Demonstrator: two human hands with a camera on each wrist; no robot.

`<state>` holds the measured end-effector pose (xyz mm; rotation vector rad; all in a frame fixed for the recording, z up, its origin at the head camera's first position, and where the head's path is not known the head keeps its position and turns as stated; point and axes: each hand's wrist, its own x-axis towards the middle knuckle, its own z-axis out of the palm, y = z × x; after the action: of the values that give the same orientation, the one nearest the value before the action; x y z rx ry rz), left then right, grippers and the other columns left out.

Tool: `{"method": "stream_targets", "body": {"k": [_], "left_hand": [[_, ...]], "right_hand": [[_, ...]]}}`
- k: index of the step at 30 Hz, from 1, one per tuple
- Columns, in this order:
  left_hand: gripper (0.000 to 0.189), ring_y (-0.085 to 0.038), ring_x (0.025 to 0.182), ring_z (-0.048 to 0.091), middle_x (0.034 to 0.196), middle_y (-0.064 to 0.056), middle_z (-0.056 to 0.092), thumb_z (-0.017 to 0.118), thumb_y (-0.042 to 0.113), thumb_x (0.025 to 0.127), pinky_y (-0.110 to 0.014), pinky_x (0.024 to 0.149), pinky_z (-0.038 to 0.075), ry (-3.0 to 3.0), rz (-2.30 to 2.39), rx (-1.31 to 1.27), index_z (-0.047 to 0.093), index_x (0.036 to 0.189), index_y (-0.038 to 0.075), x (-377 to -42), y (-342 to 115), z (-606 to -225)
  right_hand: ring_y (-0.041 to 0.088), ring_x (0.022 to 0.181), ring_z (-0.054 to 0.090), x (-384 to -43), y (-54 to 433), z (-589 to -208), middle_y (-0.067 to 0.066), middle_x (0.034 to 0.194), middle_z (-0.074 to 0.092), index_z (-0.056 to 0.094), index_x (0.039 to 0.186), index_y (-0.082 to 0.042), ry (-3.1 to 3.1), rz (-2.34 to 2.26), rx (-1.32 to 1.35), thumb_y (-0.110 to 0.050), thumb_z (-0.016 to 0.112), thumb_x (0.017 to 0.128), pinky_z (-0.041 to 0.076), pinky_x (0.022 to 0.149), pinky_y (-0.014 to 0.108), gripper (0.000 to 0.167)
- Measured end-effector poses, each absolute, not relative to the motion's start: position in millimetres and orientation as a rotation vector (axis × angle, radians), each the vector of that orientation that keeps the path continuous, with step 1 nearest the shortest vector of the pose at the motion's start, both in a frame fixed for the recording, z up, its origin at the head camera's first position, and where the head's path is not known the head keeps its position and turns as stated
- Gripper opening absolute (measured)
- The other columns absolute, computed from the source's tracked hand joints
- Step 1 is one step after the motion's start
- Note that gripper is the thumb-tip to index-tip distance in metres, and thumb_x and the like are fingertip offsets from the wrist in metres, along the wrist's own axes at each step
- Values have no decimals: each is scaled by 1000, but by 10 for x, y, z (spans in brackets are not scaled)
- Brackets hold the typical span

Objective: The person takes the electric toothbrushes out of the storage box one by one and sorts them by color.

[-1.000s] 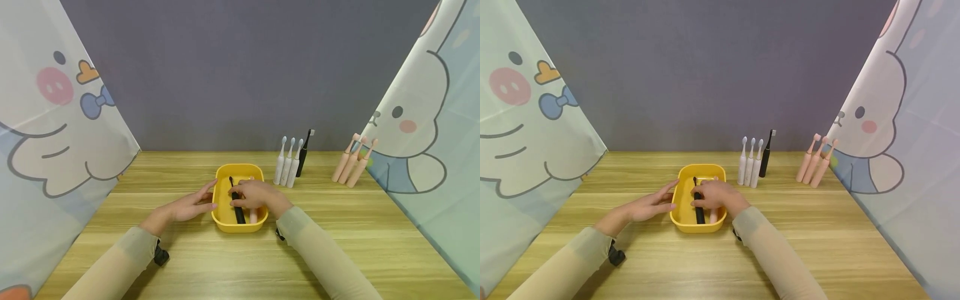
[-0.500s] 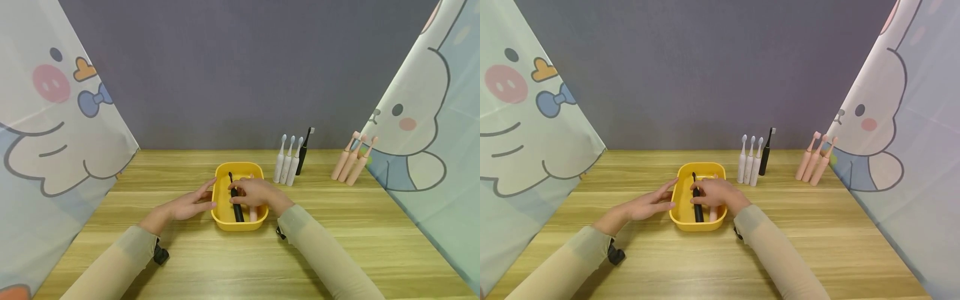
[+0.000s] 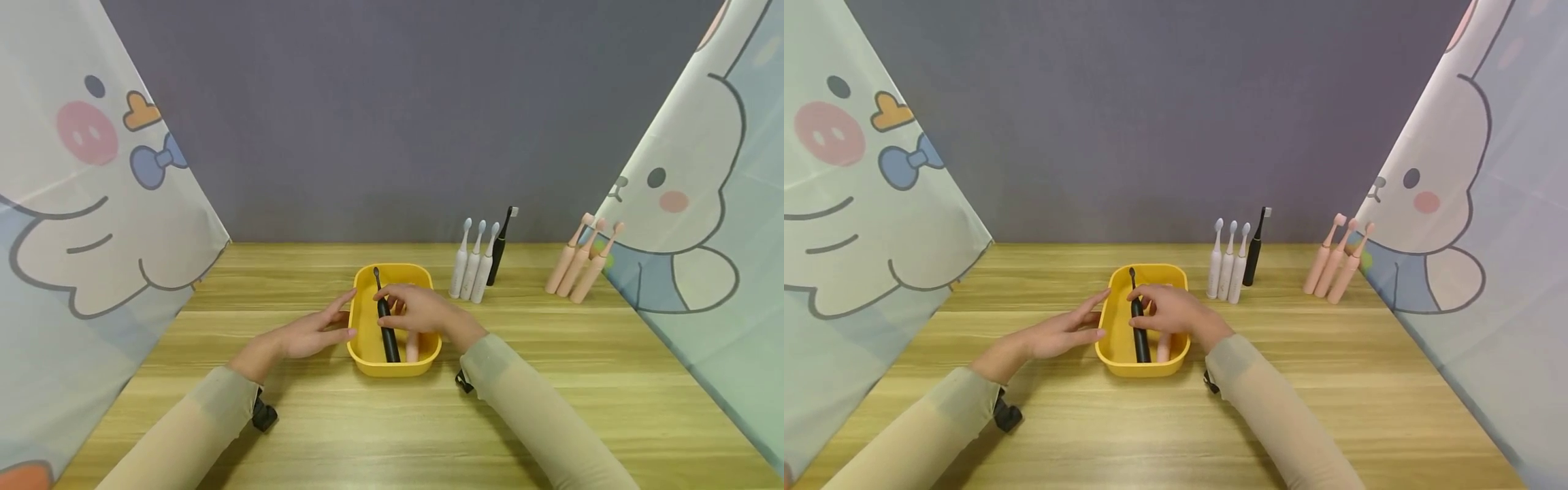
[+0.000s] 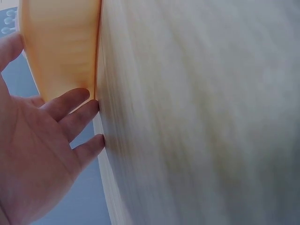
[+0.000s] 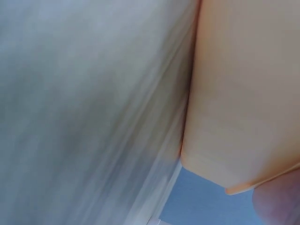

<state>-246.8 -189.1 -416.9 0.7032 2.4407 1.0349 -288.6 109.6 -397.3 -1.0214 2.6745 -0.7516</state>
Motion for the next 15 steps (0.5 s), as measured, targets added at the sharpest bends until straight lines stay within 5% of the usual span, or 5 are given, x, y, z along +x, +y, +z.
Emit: {"method": "stream_targets", "body": {"k": [8,15], "left_hand": [[92,-40,161,43,174,-16,45,55,56,113,-69,132,27,2437,1028,728,-3,179,28,-2469,-1897,-4175],[92,-39,161,43,174,-15,44,56,56,112,-69,133,27,2434,1029,715,-3,178,29,-2465,-1888,-4161]], "right_hand": [[19,109,66,-2887,1134,-3954,2,119,72,66,146,-13,2654,-918,-1060,-38,80,102,58,95,36,53],[18,110,67,-2854,1152,-3924,0,120,73,68,145,-13,2671,-968,-1085,-39,81,101,60,99,43,52]]}}
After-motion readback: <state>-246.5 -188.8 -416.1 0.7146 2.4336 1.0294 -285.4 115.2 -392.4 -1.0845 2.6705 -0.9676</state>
